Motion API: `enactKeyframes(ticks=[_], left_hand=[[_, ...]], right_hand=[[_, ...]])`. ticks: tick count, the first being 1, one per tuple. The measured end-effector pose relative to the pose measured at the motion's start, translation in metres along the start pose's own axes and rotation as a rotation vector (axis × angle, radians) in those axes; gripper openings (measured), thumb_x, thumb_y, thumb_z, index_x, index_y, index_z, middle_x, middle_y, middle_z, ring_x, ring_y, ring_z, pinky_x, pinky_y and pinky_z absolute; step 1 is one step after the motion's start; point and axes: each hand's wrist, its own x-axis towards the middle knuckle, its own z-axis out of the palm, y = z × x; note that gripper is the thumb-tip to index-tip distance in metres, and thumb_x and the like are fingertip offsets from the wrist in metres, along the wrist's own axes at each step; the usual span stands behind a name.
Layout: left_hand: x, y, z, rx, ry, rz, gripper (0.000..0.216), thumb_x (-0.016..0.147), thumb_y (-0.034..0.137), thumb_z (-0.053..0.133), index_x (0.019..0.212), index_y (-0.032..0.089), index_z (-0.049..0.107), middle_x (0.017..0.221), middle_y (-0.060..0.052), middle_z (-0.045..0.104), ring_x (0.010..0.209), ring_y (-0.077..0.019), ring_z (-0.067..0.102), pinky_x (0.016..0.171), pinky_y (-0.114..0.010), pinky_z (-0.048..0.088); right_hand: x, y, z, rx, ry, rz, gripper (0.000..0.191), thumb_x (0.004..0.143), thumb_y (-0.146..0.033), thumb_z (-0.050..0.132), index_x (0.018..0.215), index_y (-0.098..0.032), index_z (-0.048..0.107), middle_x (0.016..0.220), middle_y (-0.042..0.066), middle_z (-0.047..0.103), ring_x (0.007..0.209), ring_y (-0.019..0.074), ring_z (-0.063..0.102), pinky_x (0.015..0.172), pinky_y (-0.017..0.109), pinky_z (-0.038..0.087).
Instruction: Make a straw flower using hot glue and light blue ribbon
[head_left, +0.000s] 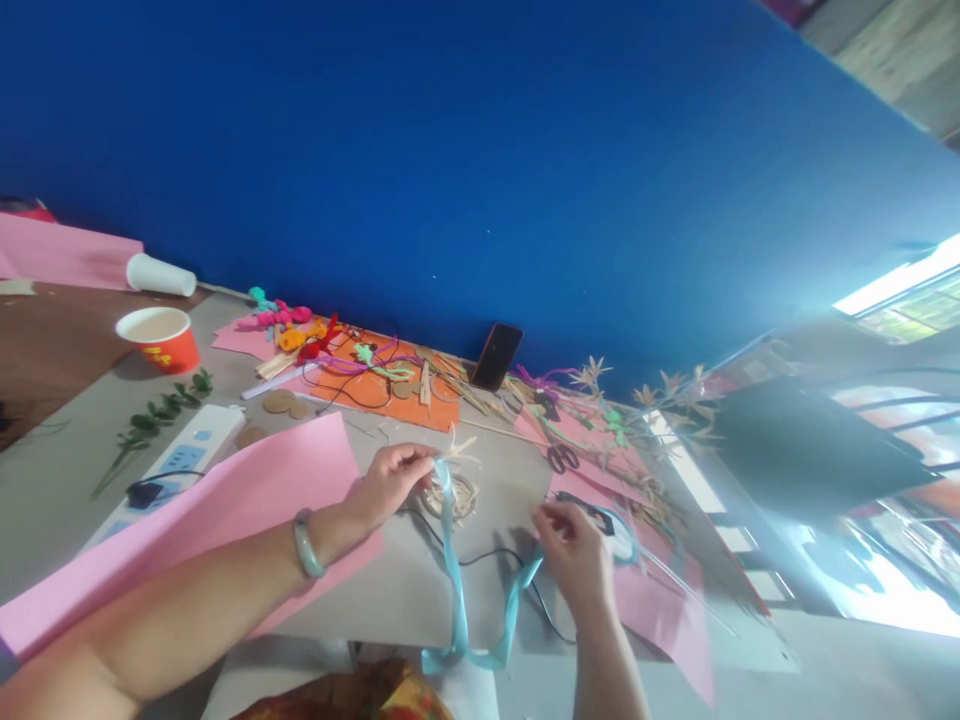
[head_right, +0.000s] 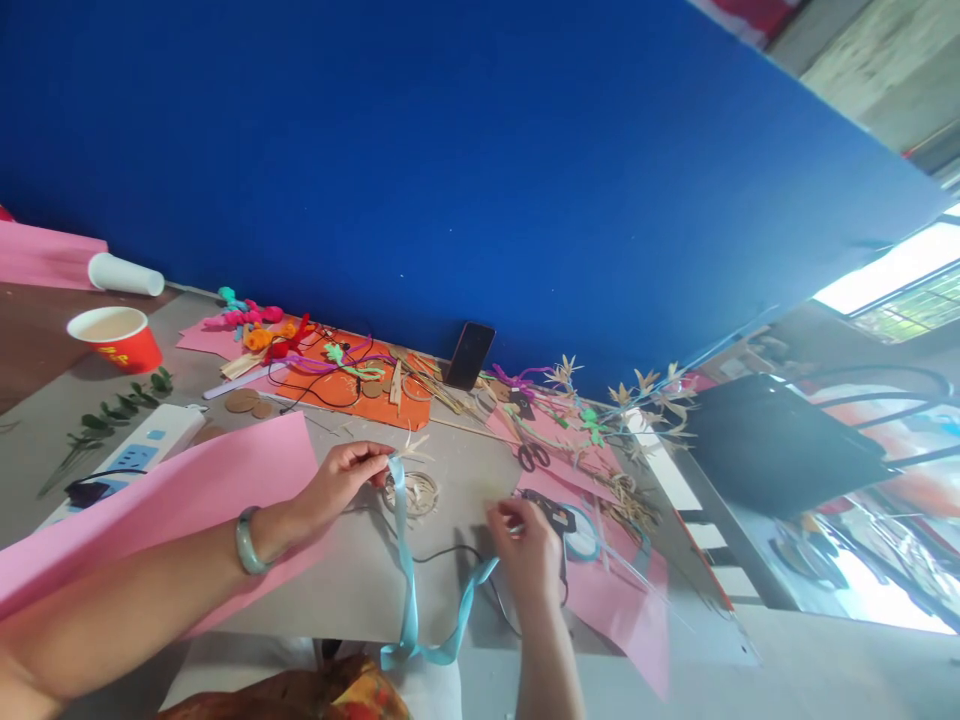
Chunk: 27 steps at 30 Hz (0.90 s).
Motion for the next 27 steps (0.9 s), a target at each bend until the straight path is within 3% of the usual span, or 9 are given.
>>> enactKeyframes(ticks=[3, 6, 11, 18, 27], left_hand=[[0.0, 0.001, 0.0, -0.007, -0.003, 0.019, 0.028, 0.079, 0.034, 0.061, 0.093, 0.012, 0.071, 0.064, -0.002, 0.063, 0.062, -0.0143, 0.058, 0.063, -0.026, 0.046], [0.001, 0.004, 0.0, -0.016, 0.01, 0.012, 0.028, 0.078, 0.034, 0.061, 0.093, 0.012, 0.07, 0.062, -0.002, 0.062, 0.06, -0.0134, 0.057, 0.064, -0.026, 0.045], [0.0, 0.008, 0.0, -0.012, 0.019, -0.018, 0.029, 0.077, 0.034, 0.063, 0.092, 0.011, 0.071, 0.061, -0.002, 0.062, 0.061, -0.0138, 0.057, 0.061, -0.025, 0.044], [0.001, 0.011, 0.0, -0.017, 0.034, -0.005, 0.029, 0.074, 0.036, 0.064, 0.087, 0.011, 0.071, 0.056, 0.0, 0.061, 0.056, -0.0135, 0.057, 0.059, -0.025, 0.044], [0.003, 0.007, -0.002, 0.001, 0.027, 0.016, 0.029, 0.076, 0.037, 0.063, 0.088, 0.012, 0.071, 0.058, -0.001, 0.062, 0.059, -0.015, 0.059, 0.061, -0.026, 0.046]], right_hand=[[-0.008, -0.037, 0.015, 0.119, -0.149, -0.172, 0.032, 0.079, -0.048, 0.055, 0.074, -0.018, 0.065, 0.068, 0.005, 0.065, 0.064, 0.0179, 0.056, 0.063, 0.029, 0.044], [-0.007, -0.05, 0.023, 0.127, -0.139, -0.233, 0.027, 0.081, -0.042, 0.053, 0.072, -0.019, 0.063, 0.066, 0.003, 0.063, 0.064, 0.0173, 0.055, 0.064, 0.028, 0.042], [0.014, -0.033, 0.029, -0.049, -0.13, -0.141, 0.023, 0.08, -0.037, 0.051, 0.074, -0.019, 0.064, 0.068, 0.003, 0.066, 0.063, 0.017, 0.058, 0.061, 0.026, 0.04], [0.066, -0.03, 0.045, -0.48, -0.333, -0.013, 0.013, 0.079, -0.03, 0.058, 0.08, -0.022, 0.069, 0.084, 0.004, 0.072, 0.075, 0.0185, 0.064, 0.058, 0.024, 0.037], [0.097, -0.035, 0.059, -0.553, -0.387, 0.007, 0.012, 0.072, -0.032, 0.066, 0.074, -0.023, 0.073, 0.079, 0.006, 0.072, 0.076, 0.021, 0.066, 0.059, 0.024, 0.039]])
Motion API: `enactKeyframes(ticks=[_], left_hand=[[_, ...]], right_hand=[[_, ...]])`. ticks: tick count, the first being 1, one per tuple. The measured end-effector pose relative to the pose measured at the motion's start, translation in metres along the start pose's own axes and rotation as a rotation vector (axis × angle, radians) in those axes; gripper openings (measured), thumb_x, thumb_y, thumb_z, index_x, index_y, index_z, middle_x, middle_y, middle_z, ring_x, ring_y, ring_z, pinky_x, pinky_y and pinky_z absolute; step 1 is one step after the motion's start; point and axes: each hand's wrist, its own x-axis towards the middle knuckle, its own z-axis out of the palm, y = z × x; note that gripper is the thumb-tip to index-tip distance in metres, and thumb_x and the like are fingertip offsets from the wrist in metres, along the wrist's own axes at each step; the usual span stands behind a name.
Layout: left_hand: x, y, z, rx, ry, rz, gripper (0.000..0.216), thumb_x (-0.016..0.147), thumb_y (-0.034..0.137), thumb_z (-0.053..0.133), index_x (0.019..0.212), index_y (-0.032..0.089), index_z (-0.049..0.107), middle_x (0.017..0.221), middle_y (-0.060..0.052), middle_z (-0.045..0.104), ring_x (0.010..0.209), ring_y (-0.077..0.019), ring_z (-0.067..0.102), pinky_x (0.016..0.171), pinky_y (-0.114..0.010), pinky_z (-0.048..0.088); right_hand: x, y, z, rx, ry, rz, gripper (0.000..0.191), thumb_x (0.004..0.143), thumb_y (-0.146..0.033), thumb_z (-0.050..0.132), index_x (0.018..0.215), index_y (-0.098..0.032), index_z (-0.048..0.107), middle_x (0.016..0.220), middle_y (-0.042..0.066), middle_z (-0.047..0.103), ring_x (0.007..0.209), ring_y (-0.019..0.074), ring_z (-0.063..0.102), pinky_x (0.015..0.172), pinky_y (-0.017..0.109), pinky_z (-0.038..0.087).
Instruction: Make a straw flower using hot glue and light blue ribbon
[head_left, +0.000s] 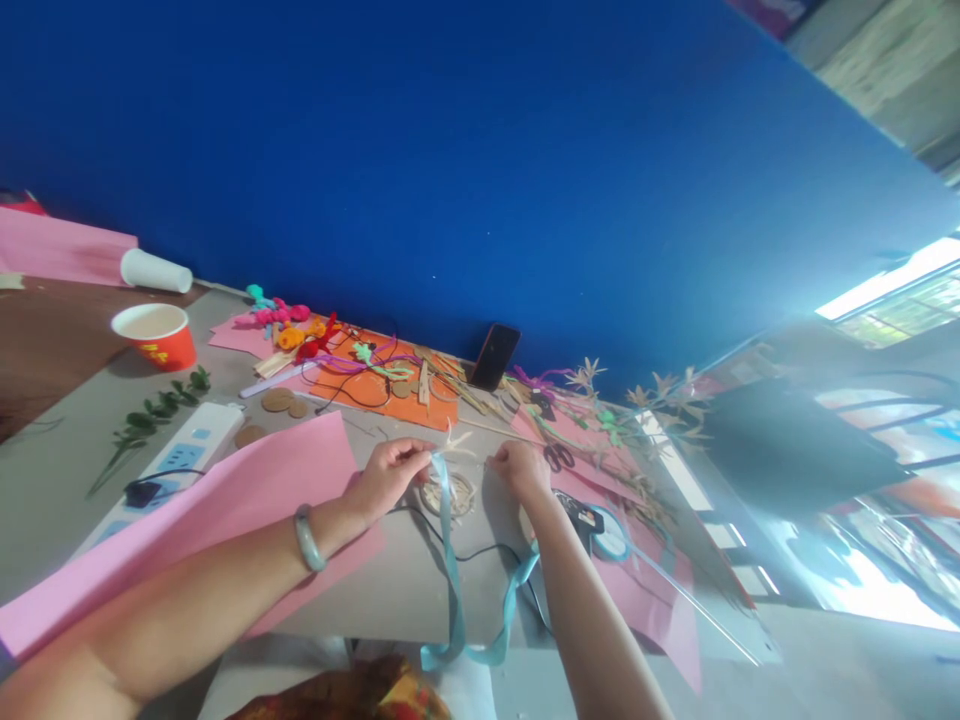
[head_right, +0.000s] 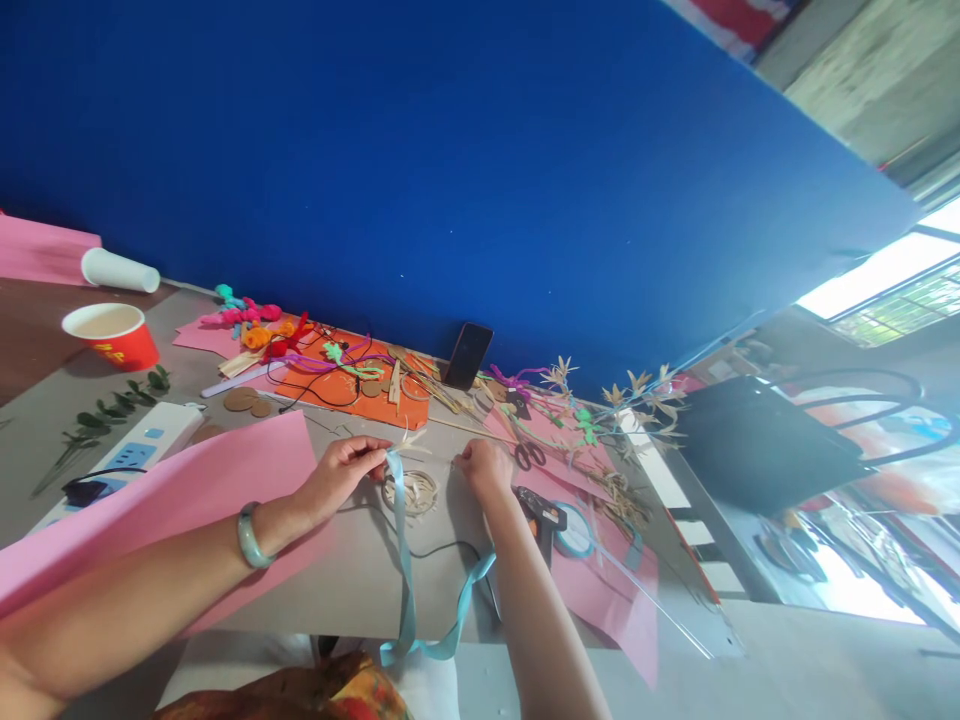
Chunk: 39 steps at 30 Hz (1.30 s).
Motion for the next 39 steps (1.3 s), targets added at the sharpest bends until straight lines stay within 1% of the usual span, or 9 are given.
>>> enactKeyframes(ticks=[9, 12, 19, 28, 39], left_hand=[[-0.001, 0.007, 0.0, 0.011, 0.014, -0.025, 0.028, 0.074, 0.036, 0.064, 0.087, 0.012, 0.071, 0.057, -0.001, 0.062, 0.058, -0.0145, 0.058, 0.06, -0.025, 0.044], [-0.001, 0.007, 0.0, 0.008, 0.02, -0.033, 0.027, 0.074, 0.036, 0.064, 0.087, 0.012, 0.071, 0.058, -0.001, 0.062, 0.059, -0.0152, 0.059, 0.06, -0.025, 0.045], [0.0, 0.005, 0.001, -0.003, 0.016, -0.044, 0.028, 0.073, 0.034, 0.065, 0.089, 0.012, 0.071, 0.057, 0.0, 0.062, 0.058, -0.0148, 0.06, 0.06, -0.025, 0.044], [-0.001, 0.005, 0.0, -0.001, 0.008, -0.046, 0.028, 0.075, 0.033, 0.064, 0.09, 0.012, 0.07, 0.058, 0.0, 0.062, 0.058, -0.0143, 0.059, 0.061, -0.025, 0.044], [-0.001, 0.004, 0.0, 0.012, 0.006, -0.045, 0.03, 0.075, 0.035, 0.064, 0.092, 0.011, 0.07, 0.059, -0.002, 0.062, 0.06, -0.0151, 0.059, 0.061, -0.026, 0.044]], right_hand=[[0.01, -0.002, -0.002, -0.01, -0.048, -0.023, 0.013, 0.068, -0.034, 0.07, 0.074, -0.023, 0.075, 0.077, 0.005, 0.073, 0.075, 0.0205, 0.066, 0.058, 0.024, 0.039], [0.011, -0.001, -0.002, -0.009, -0.053, -0.029, 0.012, 0.068, -0.033, 0.07, 0.074, -0.023, 0.075, 0.078, 0.005, 0.073, 0.075, 0.0202, 0.066, 0.057, 0.024, 0.039], [0.011, -0.001, -0.001, -0.006, -0.053, -0.041, 0.013, 0.069, -0.034, 0.07, 0.072, -0.023, 0.075, 0.073, 0.005, 0.072, 0.071, 0.0191, 0.065, 0.056, 0.023, 0.038], [0.008, -0.005, -0.003, -0.002, -0.057, -0.054, 0.011, 0.068, -0.033, 0.071, 0.071, -0.023, 0.074, 0.075, 0.004, 0.073, 0.072, 0.0179, 0.065, 0.057, 0.023, 0.038], [0.012, -0.003, 0.001, 0.021, -0.069, -0.078, 0.011, 0.067, -0.033, 0.073, 0.07, -0.022, 0.074, 0.073, 0.004, 0.071, 0.07, 0.0174, 0.063, 0.057, 0.023, 0.037]])
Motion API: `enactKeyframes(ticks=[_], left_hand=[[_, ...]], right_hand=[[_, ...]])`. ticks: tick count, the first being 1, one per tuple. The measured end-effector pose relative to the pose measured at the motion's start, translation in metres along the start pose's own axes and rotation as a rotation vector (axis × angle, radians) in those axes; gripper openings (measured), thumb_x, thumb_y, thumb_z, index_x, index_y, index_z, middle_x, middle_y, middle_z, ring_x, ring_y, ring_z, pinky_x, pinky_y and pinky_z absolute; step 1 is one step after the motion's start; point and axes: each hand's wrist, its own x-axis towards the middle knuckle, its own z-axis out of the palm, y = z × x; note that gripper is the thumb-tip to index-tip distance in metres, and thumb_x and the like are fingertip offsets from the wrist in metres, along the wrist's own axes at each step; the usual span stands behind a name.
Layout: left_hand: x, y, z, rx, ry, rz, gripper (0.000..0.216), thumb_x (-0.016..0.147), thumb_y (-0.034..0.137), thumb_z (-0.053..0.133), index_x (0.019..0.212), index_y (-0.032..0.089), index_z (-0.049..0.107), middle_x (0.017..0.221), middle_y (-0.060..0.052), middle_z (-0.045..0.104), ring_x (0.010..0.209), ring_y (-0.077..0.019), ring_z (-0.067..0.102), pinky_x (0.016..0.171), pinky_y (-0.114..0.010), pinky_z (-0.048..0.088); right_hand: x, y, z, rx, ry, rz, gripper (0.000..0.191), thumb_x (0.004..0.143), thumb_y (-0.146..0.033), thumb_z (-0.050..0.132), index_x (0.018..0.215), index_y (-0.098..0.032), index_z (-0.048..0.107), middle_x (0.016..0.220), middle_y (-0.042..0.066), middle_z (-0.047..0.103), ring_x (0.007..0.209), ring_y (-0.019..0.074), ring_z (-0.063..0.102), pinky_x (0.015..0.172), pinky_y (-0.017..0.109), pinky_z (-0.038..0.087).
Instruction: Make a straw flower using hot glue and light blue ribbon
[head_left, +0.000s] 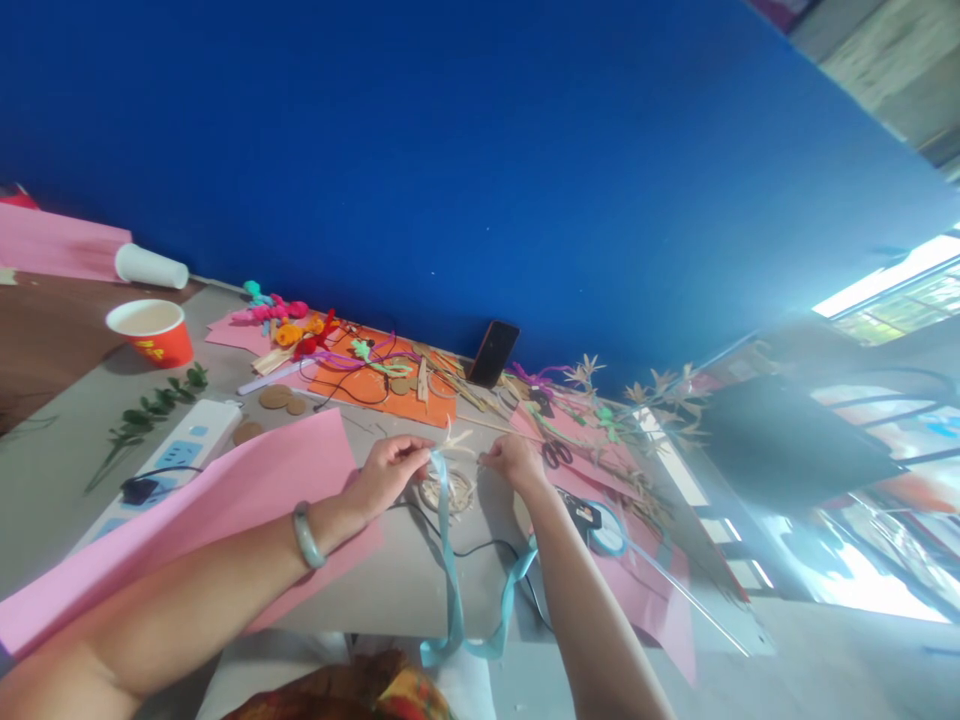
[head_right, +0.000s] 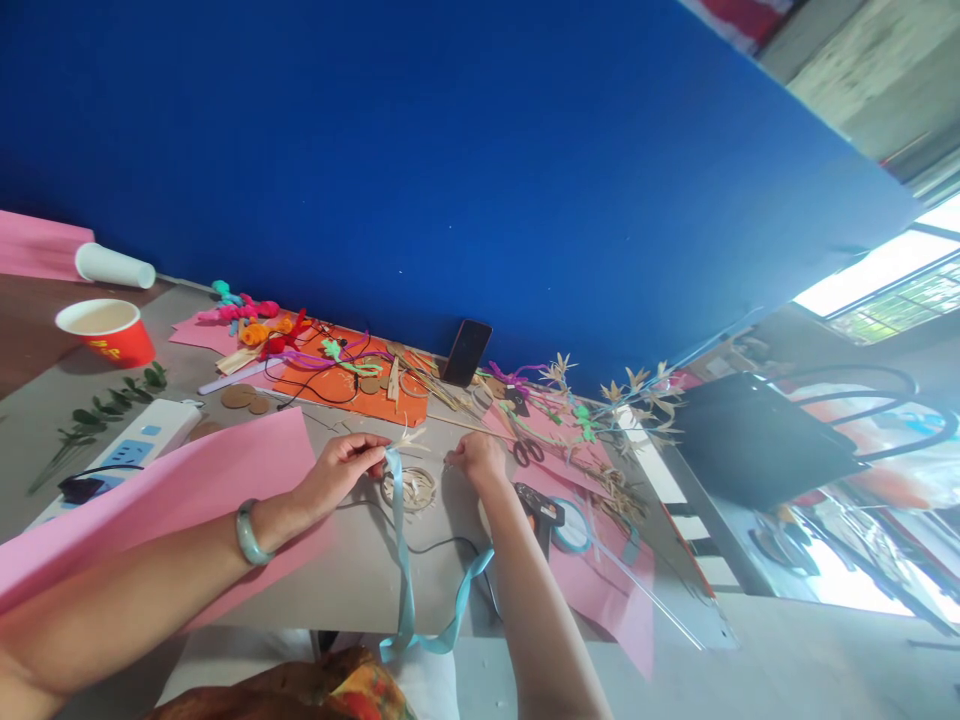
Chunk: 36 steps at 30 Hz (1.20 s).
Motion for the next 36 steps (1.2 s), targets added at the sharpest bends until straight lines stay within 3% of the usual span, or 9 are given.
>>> enactKeyframes(ticks=[9, 13, 16, 20, 25, 27, 30, 36], left_hand=[[-0.001, 0.003, 0.0, 0.01, 0.004, 0.002, 0.028, 0.075, 0.035, 0.063, 0.089, 0.011, 0.07, 0.058, 0.0, 0.061, 0.058, -0.014, 0.057, 0.06, -0.025, 0.043], [0.0, 0.003, -0.001, 0.011, 0.006, 0.011, 0.027, 0.075, 0.034, 0.063, 0.088, 0.011, 0.071, 0.058, -0.001, 0.062, 0.059, -0.014, 0.058, 0.059, -0.024, 0.043], [0.0, 0.002, -0.001, 0.005, 0.014, 0.019, 0.028, 0.075, 0.034, 0.064, 0.089, 0.011, 0.071, 0.058, -0.001, 0.062, 0.058, -0.0137, 0.058, 0.059, -0.024, 0.044], [0.002, 0.001, 0.0, -0.015, 0.021, 0.014, 0.027, 0.074, 0.033, 0.064, 0.089, 0.01, 0.071, 0.057, -0.001, 0.062, 0.057, -0.0135, 0.058, 0.058, -0.024, 0.045], [0.004, -0.003, 0.001, -0.047, 0.041, 0.018, 0.027, 0.073, 0.031, 0.066, 0.088, 0.01, 0.071, 0.056, -0.001, 0.062, 0.055, -0.013, 0.058, 0.057, -0.024, 0.045], [0.005, -0.006, 0.0, -0.065, 0.032, 0.024, 0.028, 0.073, 0.031, 0.066, 0.09, 0.009, 0.071, 0.056, -0.001, 0.061, 0.054, -0.0126, 0.057, 0.056, -0.023, 0.044], [0.006, -0.01, 0.0, -0.093, 0.011, 0.025, 0.03, 0.073, 0.031, 0.066, 0.093, 0.009, 0.07, 0.056, 0.0, 0.06, 0.055, -0.0122, 0.056, 0.056, -0.023, 0.043], [0.006, -0.015, 0.001, -0.07, 0.0, 0.045, 0.027, 0.075, 0.032, 0.064, 0.09, 0.01, 0.07, 0.055, 0.001, 0.059, 0.055, -0.0129, 0.056, 0.058, -0.024, 0.044]], right_hand=[[-0.001, 0.001, 0.004, 0.115, 0.005, -0.022, 0.011, 0.062, -0.03, 0.075, 0.06, -0.02, 0.071, 0.063, 0.003, 0.068, 0.063, 0.0164, 0.059, 0.055, 0.024, 0.034], [-0.005, 0.003, 0.009, 0.238, 0.001, -0.053, 0.02, 0.058, -0.035, 0.077, 0.053, -0.019, 0.067, 0.051, 0.0, 0.06, 0.053, 0.0131, 0.051, 0.05, 0.023, 0.032], [-0.013, 0.006, 0.009, 0.341, 0.028, -0.071, 0.031, 0.063, -0.045, 0.072, 0.054, -0.017, 0.065, 0.048, -0.002, 0.055, 0.049, 0.0108, 0.045, 0.048, 0.023, 0.03], [-0.028, 0.004, 0.003, 0.601, 0.037, -0.083, 0.043, 0.064, -0.056, 0.069, 0.052, -0.016, 0.059, 0.043, -0.005, 0.046, 0.043, 0.0077, 0.033, 0.043, 0.022, 0.024], [-0.054, -0.016, -0.004, 0.943, 0.014, -0.183, 0.046, 0.067, -0.057, 0.069, 0.05, -0.016, 0.056, 0.042, -0.005, 0.042, 0.041, 0.0067, 0.029, 0.042, 0.023, 0.021], [-0.065, -0.028, -0.004, 0.948, 0.093, -0.218, 0.045, 0.072, -0.055, 0.067, 0.051, -0.016, 0.055, 0.041, -0.006, 0.039, 0.041, 0.0069, 0.03, 0.042, 0.023, 0.022], [-0.082, -0.046, -0.003, 0.862, 0.332, -0.292, 0.041, 0.075, -0.049, 0.066, 0.053, -0.017, 0.053, 0.045, -0.005, 0.043, 0.043, 0.008, 0.035, 0.044, 0.023, 0.028], [-0.097, -0.069, 0.005, 0.431, 0.785, -0.545, 0.036, 0.085, -0.035, 0.062, 0.056, -0.019, 0.048, 0.052, -0.003, 0.049, 0.047, 0.0088, 0.042, 0.052, 0.023, 0.033]])
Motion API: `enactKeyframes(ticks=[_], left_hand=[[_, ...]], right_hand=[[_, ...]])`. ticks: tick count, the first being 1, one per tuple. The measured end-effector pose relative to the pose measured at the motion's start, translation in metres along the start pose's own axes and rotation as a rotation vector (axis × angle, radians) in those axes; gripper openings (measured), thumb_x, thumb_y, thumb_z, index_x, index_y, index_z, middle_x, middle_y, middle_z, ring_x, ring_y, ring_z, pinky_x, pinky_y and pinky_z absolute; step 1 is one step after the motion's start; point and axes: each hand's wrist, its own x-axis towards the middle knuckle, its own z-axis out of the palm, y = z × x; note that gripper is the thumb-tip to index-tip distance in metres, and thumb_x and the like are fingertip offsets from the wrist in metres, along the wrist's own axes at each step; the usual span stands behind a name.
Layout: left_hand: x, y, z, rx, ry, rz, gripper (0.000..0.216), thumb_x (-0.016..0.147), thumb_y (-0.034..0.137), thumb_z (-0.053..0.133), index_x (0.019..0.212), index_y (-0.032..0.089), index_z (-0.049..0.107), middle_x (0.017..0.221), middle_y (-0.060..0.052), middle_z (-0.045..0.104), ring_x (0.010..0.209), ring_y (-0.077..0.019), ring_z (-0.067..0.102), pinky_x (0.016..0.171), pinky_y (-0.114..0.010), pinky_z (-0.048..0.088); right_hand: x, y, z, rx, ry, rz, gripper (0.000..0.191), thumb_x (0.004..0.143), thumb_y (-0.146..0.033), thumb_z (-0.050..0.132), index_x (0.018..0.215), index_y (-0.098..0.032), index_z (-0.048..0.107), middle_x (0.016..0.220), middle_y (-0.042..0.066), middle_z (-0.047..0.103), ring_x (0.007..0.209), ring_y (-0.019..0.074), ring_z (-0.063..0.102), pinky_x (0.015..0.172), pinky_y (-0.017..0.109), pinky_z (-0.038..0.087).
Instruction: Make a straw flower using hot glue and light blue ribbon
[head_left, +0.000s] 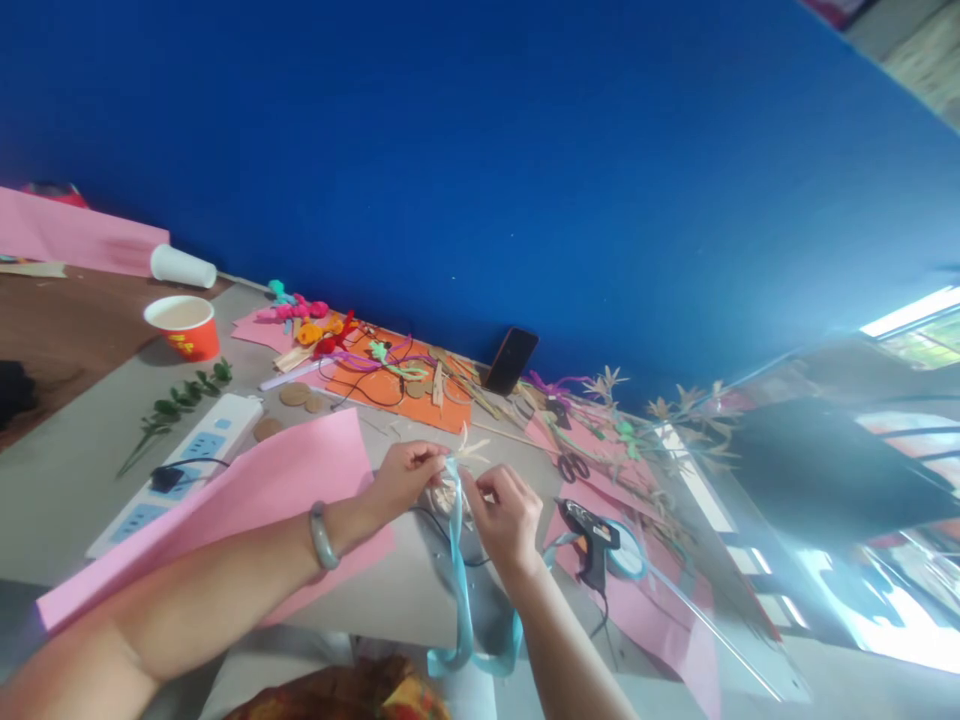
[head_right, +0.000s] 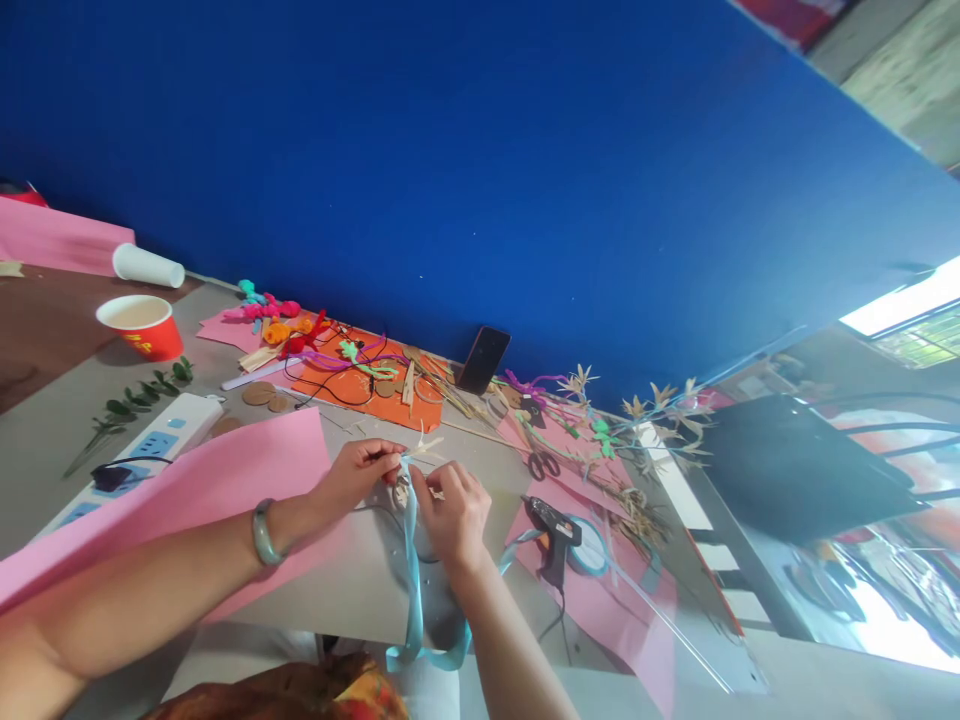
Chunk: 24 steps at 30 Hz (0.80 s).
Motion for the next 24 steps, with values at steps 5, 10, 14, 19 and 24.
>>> enactKeyframes(ticks=[5, 10, 14, 19, 24], left_hand=[[-0.002, -0.001, 0.0, 0.035, -0.014, 0.018, 0.026, 0.076, 0.031, 0.062, 0.091, 0.011, 0.07, 0.056, 0.0, 0.06, 0.055, -0.0133, 0.056, 0.057, -0.024, 0.044], [-0.005, 0.003, 0.003, 0.004, -0.024, 0.022, 0.027, 0.075, 0.032, 0.064, 0.089, 0.01, 0.07, 0.056, 0.001, 0.058, 0.056, -0.0128, 0.055, 0.058, -0.024, 0.045], [-0.007, 0.009, 0.005, -0.049, -0.016, -0.014, 0.026, 0.074, 0.031, 0.064, 0.088, 0.009, 0.07, 0.056, 0.0, 0.058, 0.056, -0.0124, 0.055, 0.059, -0.025, 0.046], [-0.009, 0.015, 0.005, -0.076, -0.031, -0.049, 0.025, 0.074, 0.029, 0.064, 0.089, 0.01, 0.069, 0.057, 0.0, 0.059, 0.057, -0.0117, 0.055, 0.061, -0.025, 0.045], [-0.008, 0.015, 0.004, -0.121, -0.017, -0.077, 0.026, 0.073, 0.029, 0.065, 0.091, 0.01, 0.07, 0.059, 0.0, 0.06, 0.058, -0.0114, 0.055, 0.063, -0.025, 0.045]], right_hand=[[0.001, -0.004, 0.006, -0.31, 0.105, -0.221, 0.037, 0.086, -0.031, 0.062, 0.055, -0.02, 0.046, 0.05, -0.004, 0.047, 0.048, 0.0099, 0.041, 0.055, 0.025, 0.031], [0.0, -0.008, 0.007, -0.455, 0.117, -0.36, 0.038, 0.088, -0.029, 0.061, 0.054, -0.02, 0.046, 0.05, -0.003, 0.046, 0.05, 0.0111, 0.041, 0.055, 0.029, 0.028], [-0.006, -0.006, 0.007, -0.517, 0.068, -0.403, 0.037, 0.09, -0.027, 0.059, 0.055, -0.02, 0.048, 0.052, -0.002, 0.047, 0.05, 0.0118, 0.041, 0.056, 0.031, 0.026], [-0.011, -0.003, 0.005, -0.478, -0.008, -0.365, 0.037, 0.092, -0.027, 0.056, 0.056, -0.02, 0.049, 0.053, -0.001, 0.047, 0.051, 0.012, 0.042, 0.055, 0.032, 0.024], [-0.014, -0.003, -0.003, -0.438, -0.002, -0.349, 0.033, 0.089, -0.026, 0.061, 0.058, -0.021, 0.049, 0.055, -0.002, 0.051, 0.052, 0.0114, 0.045, 0.056, 0.031, 0.026]])
